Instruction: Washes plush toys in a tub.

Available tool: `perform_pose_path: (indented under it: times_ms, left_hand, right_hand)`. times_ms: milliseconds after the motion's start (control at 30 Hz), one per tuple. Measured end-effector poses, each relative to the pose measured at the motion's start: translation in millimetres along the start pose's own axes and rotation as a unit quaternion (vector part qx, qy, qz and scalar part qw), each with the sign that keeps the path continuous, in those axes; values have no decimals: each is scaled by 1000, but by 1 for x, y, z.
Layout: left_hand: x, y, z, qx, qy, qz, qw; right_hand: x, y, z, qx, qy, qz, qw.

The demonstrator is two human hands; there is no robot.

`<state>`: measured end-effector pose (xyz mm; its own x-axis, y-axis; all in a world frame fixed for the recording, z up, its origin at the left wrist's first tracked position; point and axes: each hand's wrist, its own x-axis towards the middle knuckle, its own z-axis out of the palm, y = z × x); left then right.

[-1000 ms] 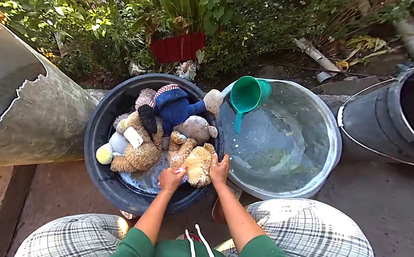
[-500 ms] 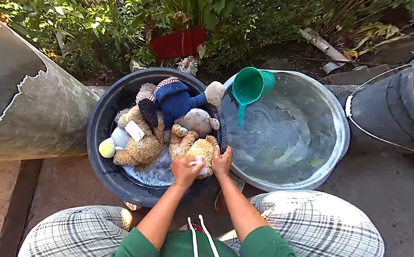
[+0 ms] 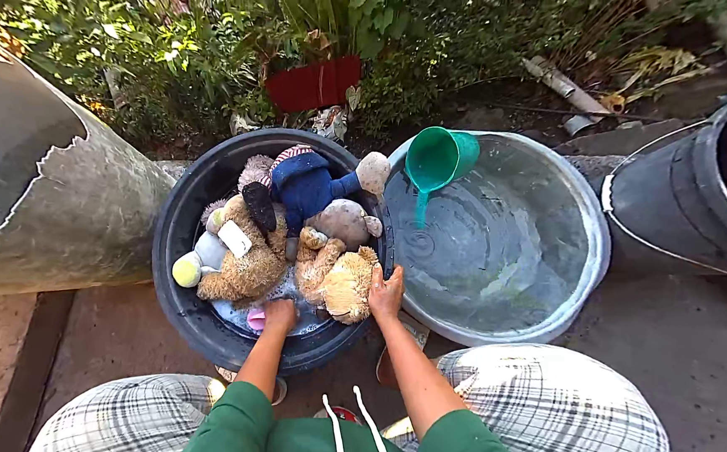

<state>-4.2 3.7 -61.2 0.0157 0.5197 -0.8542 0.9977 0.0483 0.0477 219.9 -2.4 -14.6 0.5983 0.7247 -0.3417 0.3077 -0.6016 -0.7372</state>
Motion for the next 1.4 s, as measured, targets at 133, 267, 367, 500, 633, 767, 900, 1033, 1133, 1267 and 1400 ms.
perform_pose_path:
  times_ms: [133, 267, 367, 500, 633, 767, 900, 1033, 1133, 1267, 1400]
  left_hand:
    - [0, -13, -19, -192, 32, 183, 964]
    - [-46, 51, -47, -391, 249, 266, 845]
    - [-67, 117, -46, -389, 419, 324, 754]
    - [-33, 94, -29, -254, 324, 155, 898]
    - [-16, 48, -42, -188, 189, -21, 964]
    - [-35, 36, -33, -366, 245, -32, 897]
    - [-60, 46, -11, -456, 282, 191, 822]
    - [-82, 69, 6, -302, 302, 281, 859]
    - [-77, 77, 15, -211, 414, 274, 842]
    - [-72, 77, 16, -173, 484, 280, 811]
    - [-77, 76, 5, -247, 437, 208, 840]
  right_hand:
    - [0, 2, -1, 5, 0, -3, 1000]
    - [1, 3, 1, 4, 6, -11, 1000]
    - [2, 6, -1, 8, 7, -23, 1000]
    - [2, 3, -2, -19, -9, -5, 1000]
    - [4, 1, 2, -44, 4, -5, 999]
    - [4, 2, 7, -141, 45, -144, 978]
    - [4, 5, 15, -187, 121, -239, 945]
    - [-1, -5, 9, -182, 76, -240, 951]
    - [-3, -6, 9, -167, 54, -227, 958]
    - [-12, -13, 5, -158, -6, -218, 963]
    - [-26, -15, 15, -54, -39, -261, 963]
